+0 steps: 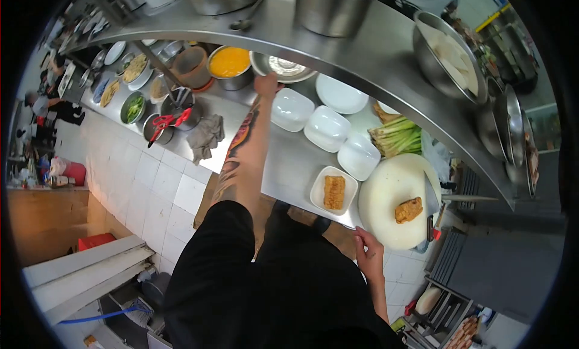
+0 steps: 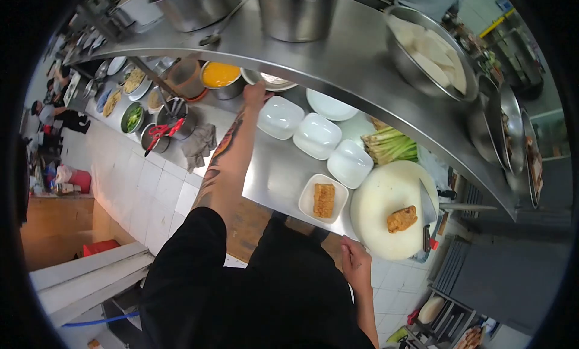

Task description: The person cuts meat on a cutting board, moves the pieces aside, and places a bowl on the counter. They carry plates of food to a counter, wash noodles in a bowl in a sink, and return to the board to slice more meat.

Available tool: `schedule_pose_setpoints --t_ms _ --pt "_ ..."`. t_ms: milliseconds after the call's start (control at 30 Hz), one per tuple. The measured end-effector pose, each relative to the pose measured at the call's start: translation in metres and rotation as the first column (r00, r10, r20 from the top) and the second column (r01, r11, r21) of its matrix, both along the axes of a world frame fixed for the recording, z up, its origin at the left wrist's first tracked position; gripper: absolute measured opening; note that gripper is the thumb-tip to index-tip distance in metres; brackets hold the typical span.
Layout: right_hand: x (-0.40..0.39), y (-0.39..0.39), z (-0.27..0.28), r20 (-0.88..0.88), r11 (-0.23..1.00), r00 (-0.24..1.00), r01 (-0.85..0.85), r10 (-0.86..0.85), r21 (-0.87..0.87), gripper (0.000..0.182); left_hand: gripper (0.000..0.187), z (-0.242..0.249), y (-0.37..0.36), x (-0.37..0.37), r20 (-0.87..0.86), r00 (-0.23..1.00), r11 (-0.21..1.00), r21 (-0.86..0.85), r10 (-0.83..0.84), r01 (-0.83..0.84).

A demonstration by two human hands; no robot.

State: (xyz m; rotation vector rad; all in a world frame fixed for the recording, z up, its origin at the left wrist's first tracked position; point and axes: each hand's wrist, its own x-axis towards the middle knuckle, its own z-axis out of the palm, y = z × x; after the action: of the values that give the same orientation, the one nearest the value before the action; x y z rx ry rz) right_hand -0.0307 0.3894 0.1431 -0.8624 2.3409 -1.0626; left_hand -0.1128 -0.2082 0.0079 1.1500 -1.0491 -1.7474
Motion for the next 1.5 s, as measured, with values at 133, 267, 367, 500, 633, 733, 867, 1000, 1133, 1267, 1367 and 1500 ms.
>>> schedule_pose_setpoints --t_ms 133,267,367,500,633,733,867,1000,1133,1267,1367,1500 --pt "0.007 -0.013 -0.005 0.006 0.996 0.996 -0.085 0.085 0.002 0.025 0.036 0.032 0.004 0.023 -0.112 0.992 0.998 0.039 -0.05 0.054" --pt "0.004 -0.035 0.002 0.006 0.991 0.993 -0.12 0.12 -0.056 0.026 0.038 0.07 0.023 0.102 -0.238 0.956 0.985 -0.012 -0.172 0.174" --pt "-0.002 -0.044 0.003 -0.001 0.985 0.99 -0.142 0.143 -0.095 0.025 0.041 0.065 0.019 0.188 0.034 0.973 0.973 -0.016 -0.23 0.23" --pt "-0.011 -0.046 -0.004 0.012 0.981 0.986 -0.167 0.169 -0.099 0.024 0.04 0.078 0.053 0.274 0.282 0.937 0.978 0.012 -0.205 0.21" --pt "-0.021 -0.045 -0.012 0.033 0.971 0.974 -0.221 0.225 -0.093 0.025 0.04 0.057 0.077 0.29 0.272 0.956 0.994 0.05 -0.106 0.096" --pt "-0.029 -0.044 -0.01 -0.002 0.957 0.962 -0.274 0.275 -0.1 0.026 0.041 0.017 0.068 0.276 0.305 0.951 0.996 0.081 -0.047 0.023" --pt "-0.038 -0.037 -0.005 -0.008 0.959 0.965 -0.263 0.264 -0.102 0.026 0.042 0.005 0.076 0.247 0.21 0.978 0.997 0.062 0.02 -0.034" --pt "-0.046 -0.017 -0.007 0.034 0.975 0.981 -0.187 0.192 -0.116 0.026 0.055 -0.013 0.09 0.242 0.016 0.991 0.979 0.153 0.13 -0.131" --pt "-0.054 0.015 -0.013 0.065 0.987 0.985 -0.16 0.161 -0.02 0.027 0.065 -0.012 0.142 0.23 -0.13 0.936 0.908 0.315 0.328 -0.274" --pt "-0.057 0.038 -0.015 -0.013 0.99 0.993 -0.118 0.117 -0.071 0.027 0.046 0.003 0.226 0.184 0.115 0.987 0.984 0.125 0.114 -0.128" --pt "-0.058 0.047 0.0 -0.006 0.994 0.995 -0.101 0.101 -0.049 0.026 0.04 -0.023 0.24 0.145 0.345 0.92 0.863 -0.391 -0.185 0.32" --pt "-0.06 0.054 0.007 -0.035 0.99 0.996 -0.082 0.078 -0.114 0.023 0.036 0.028 0.223 0.052 0.633 0.772 0.258 -0.756 0.058 0.601"
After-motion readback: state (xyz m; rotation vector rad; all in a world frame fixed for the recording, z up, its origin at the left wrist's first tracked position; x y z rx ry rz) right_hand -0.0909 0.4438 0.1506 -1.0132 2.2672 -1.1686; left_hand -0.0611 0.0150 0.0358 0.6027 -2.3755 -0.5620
